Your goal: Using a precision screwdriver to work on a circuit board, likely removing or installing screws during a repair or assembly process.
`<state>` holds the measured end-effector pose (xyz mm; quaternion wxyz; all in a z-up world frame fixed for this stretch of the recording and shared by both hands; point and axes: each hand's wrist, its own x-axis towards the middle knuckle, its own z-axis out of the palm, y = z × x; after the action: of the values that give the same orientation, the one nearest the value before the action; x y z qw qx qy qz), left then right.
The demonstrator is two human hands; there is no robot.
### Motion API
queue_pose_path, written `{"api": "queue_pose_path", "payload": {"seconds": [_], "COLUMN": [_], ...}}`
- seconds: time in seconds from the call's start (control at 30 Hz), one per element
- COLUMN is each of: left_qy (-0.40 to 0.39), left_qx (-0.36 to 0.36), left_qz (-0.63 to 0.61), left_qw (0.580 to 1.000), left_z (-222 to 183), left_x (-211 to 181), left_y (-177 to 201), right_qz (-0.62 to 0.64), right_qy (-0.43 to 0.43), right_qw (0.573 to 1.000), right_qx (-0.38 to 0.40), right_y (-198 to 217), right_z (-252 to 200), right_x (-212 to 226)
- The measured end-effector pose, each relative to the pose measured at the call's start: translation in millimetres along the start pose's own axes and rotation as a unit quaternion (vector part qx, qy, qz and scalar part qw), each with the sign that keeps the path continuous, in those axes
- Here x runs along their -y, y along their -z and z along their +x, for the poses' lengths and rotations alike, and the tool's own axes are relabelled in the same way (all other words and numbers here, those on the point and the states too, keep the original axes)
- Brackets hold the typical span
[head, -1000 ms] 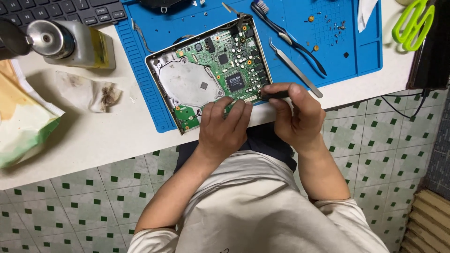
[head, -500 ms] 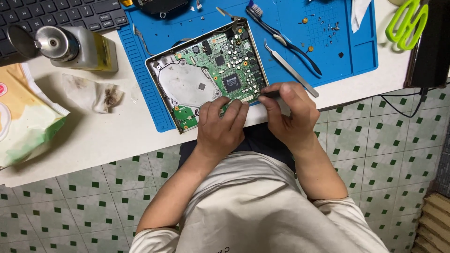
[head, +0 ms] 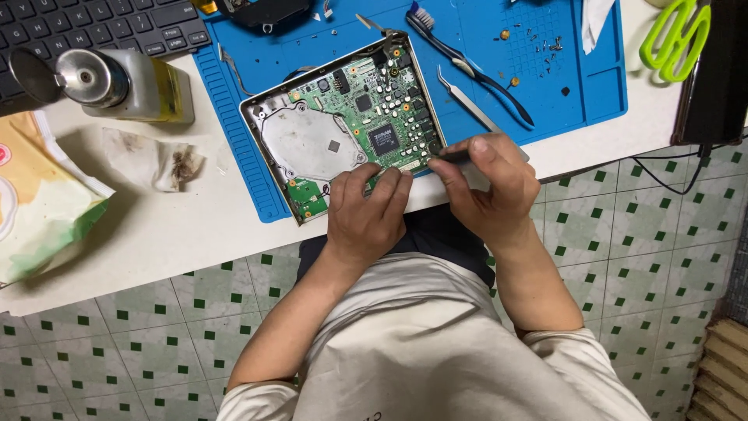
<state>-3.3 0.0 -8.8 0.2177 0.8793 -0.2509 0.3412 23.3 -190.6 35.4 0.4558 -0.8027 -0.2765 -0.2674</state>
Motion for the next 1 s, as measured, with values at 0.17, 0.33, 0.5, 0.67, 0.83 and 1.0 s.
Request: {"api": "queue_pose_path", "payload": {"seconds": [0.17,0.33,0.5,0.67,0.83,1.0], "left_qy": [0.002,0.0,0.002,0.005,-0.004,-0.01], "left_qx": [0.002,0.0,0.005,-0.019,-0.028,-0.031], "left_qz": [-0.001,0.001,0.003,-0.013,-0.009,-0.009], "left_qw": [1.0,1.0,1.0,1.0,1.0,0.999], "left_z": [0.1,1.6,7.6,13.4,11.1,13.8], "left_x": [-0.1,-0.4,-0.4,0.3,1.5,1.9], "left_y": [0.7,1.3,3.5,3.9,-2.3,-0.2], "right_qz": [0.091,0.038,0.103,0.058,0.126,0.078], "right_qy": [-0.027,-0.007,-0.038,-0.025,-0.067,-0.043], "right_qw": [0.995,0.999,0.994,0.998,0.99,0.996], "right_qx": [0.014,0.009,0.027,-0.01,0.005,-0.003], "right_y": [-6.1,2.4,-2.1,1.1,-1.8,2.5], "right_z": [10.8,2.3,10.9,1.8,3.2,0.1], "right_x": [13.2,0.2,9.0,1.0,9.2,2.0]}}
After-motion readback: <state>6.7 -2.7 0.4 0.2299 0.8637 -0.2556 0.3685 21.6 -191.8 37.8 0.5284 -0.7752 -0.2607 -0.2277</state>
